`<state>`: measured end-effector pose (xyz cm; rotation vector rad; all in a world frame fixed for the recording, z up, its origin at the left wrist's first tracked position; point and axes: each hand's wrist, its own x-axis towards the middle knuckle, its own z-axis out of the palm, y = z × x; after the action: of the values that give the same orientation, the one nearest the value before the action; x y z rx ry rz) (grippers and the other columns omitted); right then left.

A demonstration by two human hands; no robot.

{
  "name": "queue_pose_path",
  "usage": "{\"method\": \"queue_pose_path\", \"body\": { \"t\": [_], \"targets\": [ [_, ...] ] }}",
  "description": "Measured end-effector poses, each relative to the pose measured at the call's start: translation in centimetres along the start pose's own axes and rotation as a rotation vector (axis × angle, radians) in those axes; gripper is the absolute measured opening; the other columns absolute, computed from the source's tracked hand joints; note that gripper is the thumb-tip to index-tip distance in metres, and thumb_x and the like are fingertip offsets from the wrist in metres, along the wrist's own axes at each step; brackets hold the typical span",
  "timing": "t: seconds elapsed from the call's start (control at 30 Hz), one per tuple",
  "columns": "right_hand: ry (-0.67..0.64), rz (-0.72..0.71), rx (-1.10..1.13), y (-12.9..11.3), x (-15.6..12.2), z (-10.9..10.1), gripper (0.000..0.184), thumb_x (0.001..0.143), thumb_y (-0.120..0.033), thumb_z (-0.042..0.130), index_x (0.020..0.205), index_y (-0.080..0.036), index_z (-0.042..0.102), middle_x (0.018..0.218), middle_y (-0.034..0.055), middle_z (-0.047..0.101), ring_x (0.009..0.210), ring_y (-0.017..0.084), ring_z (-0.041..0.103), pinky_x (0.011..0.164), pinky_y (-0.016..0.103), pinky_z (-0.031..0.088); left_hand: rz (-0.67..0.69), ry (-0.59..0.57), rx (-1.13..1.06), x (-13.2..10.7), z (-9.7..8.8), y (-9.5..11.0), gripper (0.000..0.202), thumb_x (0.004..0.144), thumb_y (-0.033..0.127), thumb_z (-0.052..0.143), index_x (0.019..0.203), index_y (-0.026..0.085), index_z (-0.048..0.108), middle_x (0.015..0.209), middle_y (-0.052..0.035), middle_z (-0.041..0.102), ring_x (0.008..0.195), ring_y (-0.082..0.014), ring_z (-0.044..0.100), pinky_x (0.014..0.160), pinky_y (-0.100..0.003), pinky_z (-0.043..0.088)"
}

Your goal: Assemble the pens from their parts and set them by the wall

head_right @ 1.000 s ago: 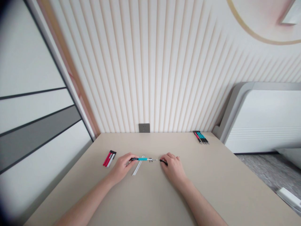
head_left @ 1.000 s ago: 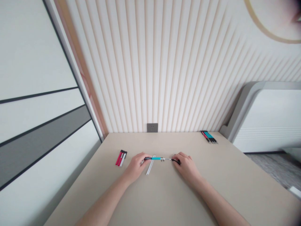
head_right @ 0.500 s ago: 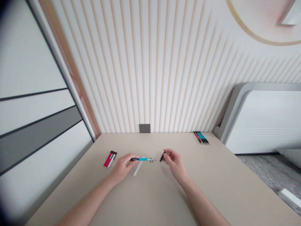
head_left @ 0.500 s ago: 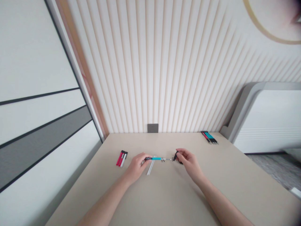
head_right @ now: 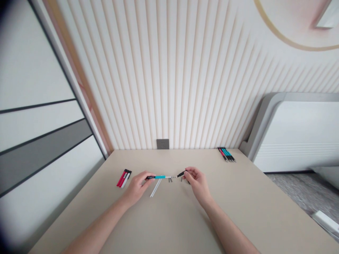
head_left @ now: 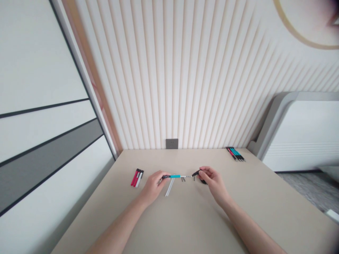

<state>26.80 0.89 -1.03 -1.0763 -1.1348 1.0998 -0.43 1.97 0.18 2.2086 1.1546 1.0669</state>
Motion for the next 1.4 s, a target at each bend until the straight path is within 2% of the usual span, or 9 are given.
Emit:
{"method": "queue_pose_path", "body": {
  "t": [0.13,0.33,0.43,0.67,0.9,1.03,1.2,1.4],
  "targets": [
    [-0.035,-0.021,-0.013,0.1,-0.1,0.3,0.046,0.071,-0.057,0.072,0.092,-0.018,0.061,0.075,0.0055,0.069,0.072,0.020,0.065,0.066,0.031,0.049,0.000,0.009,-0.013,-0.1,0.1,-0.2,0.014,0.092,0.028,0.054,0.096,0.021,0.065,0.091,-0.0038,0.069,0.085,-0.0181,0.064,0.078,-0.029,0.050],
    [0.056,-0.013,0.019,0.4,0.1,-0.3,0.046,0.071,-0.056,0.073,0.094,-0.018,0.061,0.077,0.0055,0.068,0.071,0.020,0.065,0.064,0.030,0.049,-0.016,0.026,-0.006,-0.1,0.1,-0.5,0.015,0.092,0.029,0.053,0.096,0.021,0.065,0.092,-0.0040,0.070,0.085,-0.0183,0.064,0.079,-0.030,0.051],
    [0.057,-0.007,0.049,0.4,0.2,-0.6,0.043,0.072,-0.053,0.074,0.094,-0.018,0.062,0.077,0.0047,0.068,0.072,0.020,0.065,0.064,0.029,0.048,-0.026,0.028,0.003,-0.1,0.1,-0.5,0.014,0.092,0.028,0.053,0.096,0.021,0.065,0.092,-0.0034,0.070,0.085,-0.0181,0.065,0.079,-0.029,0.051],
    [0.017,-0.010,0.044,0.3,0.0,-0.1,0.041,0.071,-0.051,0.075,0.091,-0.018,0.062,0.075,0.0040,0.068,0.070,0.018,0.063,0.063,0.028,0.046,-0.011,0.007,0.007,-0.1,0.1,-0.5,0.015,0.092,0.028,0.053,0.097,0.021,0.064,0.093,-0.0038,0.070,0.087,-0.0185,0.065,0.080,-0.029,0.051],
    [-0.080,0.005,0.032,0.0,-0.3,0.1,0.041,0.073,-0.051,0.074,0.094,-0.017,0.062,0.075,0.0048,0.070,0.071,0.018,0.065,0.065,0.028,0.046,0.004,0.003,0.021,-0.1,0.0,-0.5,0.012,0.092,0.026,0.054,0.096,0.020,0.064,0.090,-0.0029,0.069,0.084,-0.0173,0.064,0.078,-0.027,0.050],
    [-0.084,0.017,0.044,-0.2,-0.4,0.1,0.041,0.074,-0.051,0.074,0.094,-0.017,0.062,0.078,0.0054,0.070,0.073,0.019,0.065,0.066,0.028,0.046,0.016,0.006,0.017,-0.2,0.0,-0.6,0.012,0.092,0.025,0.055,0.097,0.020,0.064,0.090,-0.0027,0.069,0.084,-0.0166,0.064,0.078,-0.026,0.049],
    [-0.097,0.028,0.054,-0.5,-0.7,0.5,0.041,0.072,-0.051,0.075,0.093,-0.018,0.064,0.076,0.0042,0.070,0.071,0.018,0.066,0.065,0.028,0.047,0.043,-0.041,0.001,-0.3,0.3,-0.3,0.012,0.091,0.024,0.057,0.098,0.020,0.065,0.089,-0.0025,0.069,0.084,-0.0162,0.065,0.077,-0.025,0.048],
    [-0.186,0.056,0.041,-1.0,-1.2,1.2,0.039,0.071,-0.047,0.077,0.096,-0.020,0.065,0.082,0.0034,0.071,0.069,0.017,0.066,0.070,0.030,0.050,0.067,-0.084,0.001,-0.4,0.4,-0.1,0.012,0.090,0.023,0.059,0.099,0.020,0.065,0.090,-0.0030,0.070,0.084,-0.0162,0.065,0.079,-0.025,0.048]
  ]
}}
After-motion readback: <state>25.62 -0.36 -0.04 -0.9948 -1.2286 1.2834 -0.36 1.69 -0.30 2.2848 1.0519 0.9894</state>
